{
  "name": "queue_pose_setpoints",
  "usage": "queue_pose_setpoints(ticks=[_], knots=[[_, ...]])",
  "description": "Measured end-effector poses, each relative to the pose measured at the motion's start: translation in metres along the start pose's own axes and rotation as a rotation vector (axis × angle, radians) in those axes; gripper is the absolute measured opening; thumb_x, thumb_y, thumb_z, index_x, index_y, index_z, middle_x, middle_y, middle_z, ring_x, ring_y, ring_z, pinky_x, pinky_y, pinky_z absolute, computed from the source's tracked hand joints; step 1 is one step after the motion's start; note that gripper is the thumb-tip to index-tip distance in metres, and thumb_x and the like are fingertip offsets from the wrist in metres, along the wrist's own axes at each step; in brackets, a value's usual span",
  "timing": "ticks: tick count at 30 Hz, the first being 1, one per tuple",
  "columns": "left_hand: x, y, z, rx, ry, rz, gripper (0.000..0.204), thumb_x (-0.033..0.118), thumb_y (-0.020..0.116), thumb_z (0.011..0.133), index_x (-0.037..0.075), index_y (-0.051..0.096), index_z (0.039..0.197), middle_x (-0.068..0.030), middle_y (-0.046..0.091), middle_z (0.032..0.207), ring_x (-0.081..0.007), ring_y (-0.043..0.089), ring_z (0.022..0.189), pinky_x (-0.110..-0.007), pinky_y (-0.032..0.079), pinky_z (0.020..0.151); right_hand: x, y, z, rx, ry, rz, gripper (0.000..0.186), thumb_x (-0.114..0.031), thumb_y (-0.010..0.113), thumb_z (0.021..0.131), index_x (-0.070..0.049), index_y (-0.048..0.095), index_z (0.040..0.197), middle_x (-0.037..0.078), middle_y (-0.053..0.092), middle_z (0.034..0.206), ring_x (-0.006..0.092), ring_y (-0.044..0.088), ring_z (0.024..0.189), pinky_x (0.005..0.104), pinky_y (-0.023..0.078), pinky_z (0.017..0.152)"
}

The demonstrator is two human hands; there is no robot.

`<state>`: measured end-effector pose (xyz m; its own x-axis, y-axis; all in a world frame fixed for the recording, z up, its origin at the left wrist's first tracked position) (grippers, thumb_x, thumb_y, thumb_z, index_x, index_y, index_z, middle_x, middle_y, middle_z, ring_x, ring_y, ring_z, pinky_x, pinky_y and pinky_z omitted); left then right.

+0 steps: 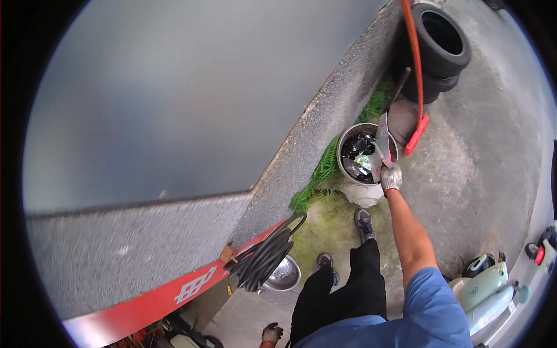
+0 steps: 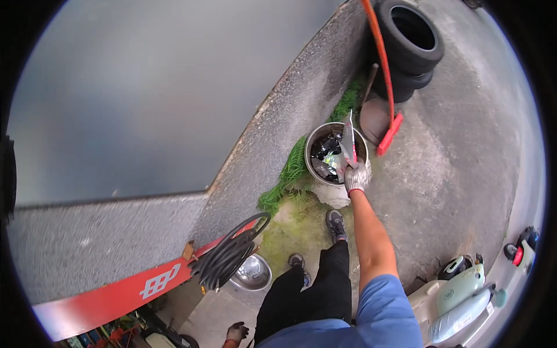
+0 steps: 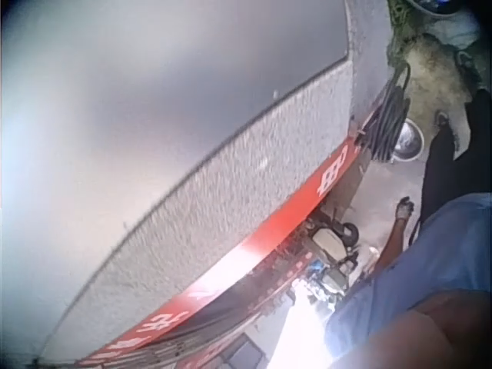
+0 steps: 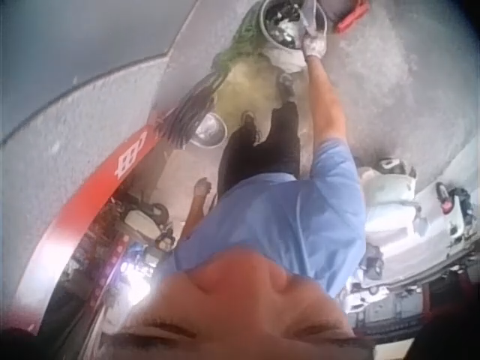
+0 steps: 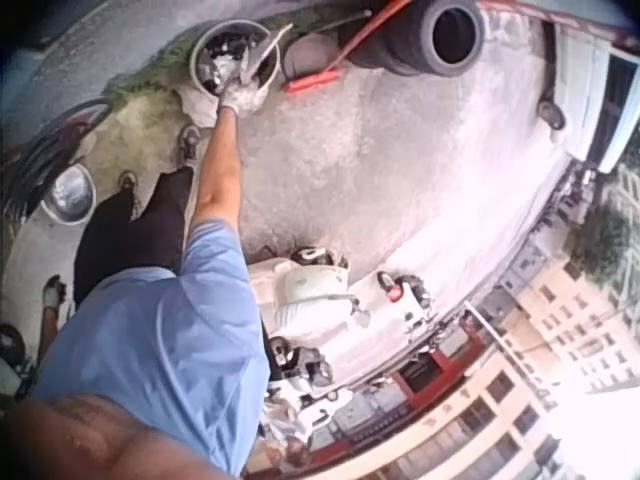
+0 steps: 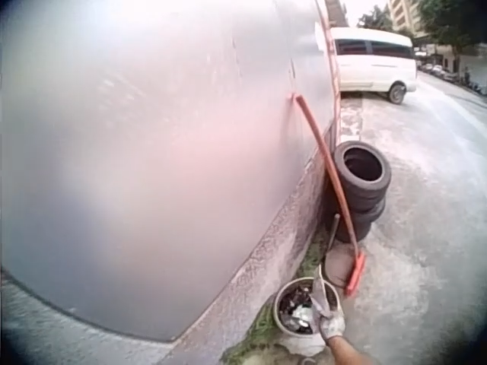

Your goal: Checking for leaks and cleaning the front tire of a motorcycle using a brush and soapy water, then inspecting tools.

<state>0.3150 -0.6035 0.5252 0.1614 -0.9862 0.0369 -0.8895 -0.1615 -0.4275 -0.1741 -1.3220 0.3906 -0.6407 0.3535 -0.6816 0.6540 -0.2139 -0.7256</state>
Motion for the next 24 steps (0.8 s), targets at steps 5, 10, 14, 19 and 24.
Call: queue_pose_setpoints(ticks=[5,10,14,19,24], knots=[[-0.003,0.045,-0.039,-0.001,-0.095,-0.154,0.054,0.011,0.063,0.089,0.000,0.051,0.140,-0.0190,0.073,0.100,-0.0245,0.069,0.076,-0.035,0.056,0.064,0.005,0.069,0.030,-0.264,-0.136,-0.354,0.059,-0.024,0.071,0.081,-0.010,0.052,0.135,0.022,0.058,0.130,0.0405,0.056,0.120,0.0503,0.044,0.101],[0.064,0.071,-0.071,-0.014,-0.013,-0.166,0.053,0.016,0.060,0.090,0.000,0.051,0.140,-0.0177,0.072,0.105,-0.0227,0.069,0.083,-0.033,0.057,0.071,0.019,0.112,0.010,-0.617,-0.062,-0.577,0.054,-0.028,0.065,0.086,-0.008,0.050,0.134,0.026,0.055,0.133,0.0445,0.058,0.120,0.0522,0.051,0.098],[0.120,0.084,-0.093,-0.009,0.051,-0.199,0.053,0.017,0.060,0.090,0.001,0.052,0.139,-0.0169,0.072,0.107,-0.0230,0.069,0.087,-0.034,0.055,0.075,0.016,0.102,-0.023,-0.599,-0.085,-0.388,0.046,-0.017,0.062,0.084,-0.005,0.056,0.127,0.030,0.060,0.124,0.0462,0.061,0.112,0.0532,0.049,0.096],[0.143,0.084,-0.110,0.011,0.131,-0.256,0.055,0.016,0.061,0.090,0.000,0.050,0.141,-0.0174,0.071,0.111,-0.0253,0.069,0.092,-0.037,0.055,0.081,0.026,0.079,-0.070,-0.778,-0.074,-0.451,0.055,-0.014,0.061,0.081,-0.005,0.054,0.135,0.032,0.058,0.127,0.0454,0.061,0.113,0.0519,0.051,0.096],[0.086,0.077,-0.108,0.054,0.142,-0.333,0.048,0.018,0.055,0.095,0.001,0.053,0.139,-0.0161,0.072,0.109,-0.0215,0.069,0.091,-0.033,0.056,0.078,-0.005,0.082,-0.021,-0.509,-0.193,-0.423,0.060,-0.017,0.065,0.082,-0.012,0.052,0.140,0.025,0.050,0.143,0.0420,0.057,0.121,0.0500,0.049,0.101]])
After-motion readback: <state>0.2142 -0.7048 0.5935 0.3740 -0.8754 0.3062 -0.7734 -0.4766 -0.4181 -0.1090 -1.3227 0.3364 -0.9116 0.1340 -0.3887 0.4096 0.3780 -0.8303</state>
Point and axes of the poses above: each hand's wrist, its own z-axis towards the middle knuckle, its own y-axis out of the palm, x = y × z, the point moved 8 cm from there along z, towards the middle knuckle
